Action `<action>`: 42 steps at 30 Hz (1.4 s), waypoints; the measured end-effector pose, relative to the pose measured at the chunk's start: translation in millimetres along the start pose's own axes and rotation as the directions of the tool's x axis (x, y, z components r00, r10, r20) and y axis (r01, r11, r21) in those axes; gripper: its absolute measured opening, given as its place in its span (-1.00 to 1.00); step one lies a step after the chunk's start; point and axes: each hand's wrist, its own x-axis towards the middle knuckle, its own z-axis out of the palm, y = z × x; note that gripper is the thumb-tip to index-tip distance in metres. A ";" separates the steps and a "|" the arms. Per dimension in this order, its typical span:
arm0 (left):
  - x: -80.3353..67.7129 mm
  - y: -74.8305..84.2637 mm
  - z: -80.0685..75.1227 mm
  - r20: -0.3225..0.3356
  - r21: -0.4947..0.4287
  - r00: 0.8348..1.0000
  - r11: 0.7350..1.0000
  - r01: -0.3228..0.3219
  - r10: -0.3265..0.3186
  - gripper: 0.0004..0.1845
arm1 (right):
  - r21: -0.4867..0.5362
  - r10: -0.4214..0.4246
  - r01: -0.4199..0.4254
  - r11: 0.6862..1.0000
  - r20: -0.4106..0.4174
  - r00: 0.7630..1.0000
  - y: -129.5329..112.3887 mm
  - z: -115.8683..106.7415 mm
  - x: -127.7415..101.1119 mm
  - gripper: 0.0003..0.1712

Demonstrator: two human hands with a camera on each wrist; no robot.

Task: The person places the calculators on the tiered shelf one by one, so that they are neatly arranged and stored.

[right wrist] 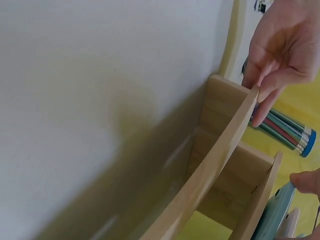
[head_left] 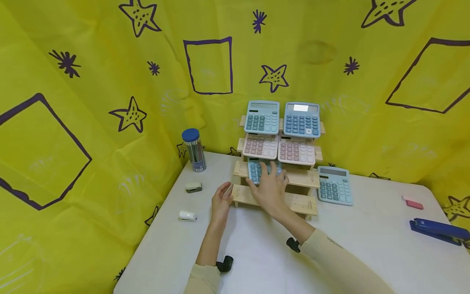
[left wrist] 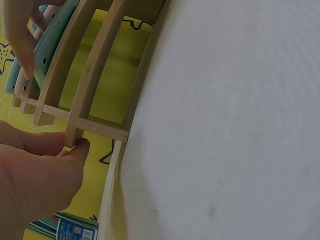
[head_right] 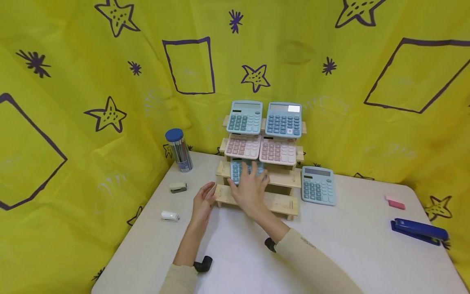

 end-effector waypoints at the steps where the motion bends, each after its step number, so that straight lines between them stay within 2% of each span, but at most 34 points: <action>1: -0.1 0.6 0.2 0.001 0.000 1.000 1.000 0.002 -0.002 -0.42 | -0.001 0.010 -0.010 1.000 -0.012 1.000 -2.0 3.5 0.8 -0.08; 7: -2.1 2.2 2.1 0.001 -0.014 1.000 1.000 0.007 -0.007 -0.42 | 0.011 0.021 -0.021 1.000 -0.039 0.999 -12.1 13.0 1.4 -0.08; 14: -0.3 4.4 2.8 0.004 -0.015 1.000 1.000 0.004 -0.004 -0.42 | 0.027 -0.025 0.025 0.999 -0.003 1.000 -12.9 2.1 -7.2 -0.06; 19: 1.0 3.7 3.6 0.000 -0.022 1.000 1.000 0.002 -0.002 -0.41 | 0.046 -0.041 0.040 0.998 0.012 0.999 -0.1 -6.8 -15.7 -0.07; 24: 0.9 2.1 4.3 -0.006 -0.015 1.000 1.000 0.013 -0.013 -0.41 | 0.070 -0.107 0.111 0.991 -0.065 0.992 27.5 -20.5 -26.2 -0.15; 32: 0.0 1.2 4.8 -0.022 0.006 1.000 1.000 0.018 -0.018 -0.41 | 0.104 -0.186 0.204 0.973 -0.160 0.969 85.7 -53.6 -46.7 -0.24; 36: 0.0 0.5 3.8 -0.023 0.008 1.000 1.000 0.016 -0.016 -0.41 | 0.096 -0.176 0.202 0.975 -0.224 0.959 115.4 -70.3 -56.6 -0.31; 39: -0.3 0.6 3.0 -0.020 0.011 1.000 1.000 0.016 -0.016 -0.41 | 0.082 -0.137 0.164 0.983 -0.270 0.953 137.1 -80.8 -59.7 -0.39; 42: -0.6 0.9 1.8 -0.012 0.013 1.000 1.000 0.008 -0.008 -0.42 | 0.058 -0.094 0.115 0.992 -0.283 0.954 157.3 -88.4 -58.9 -0.45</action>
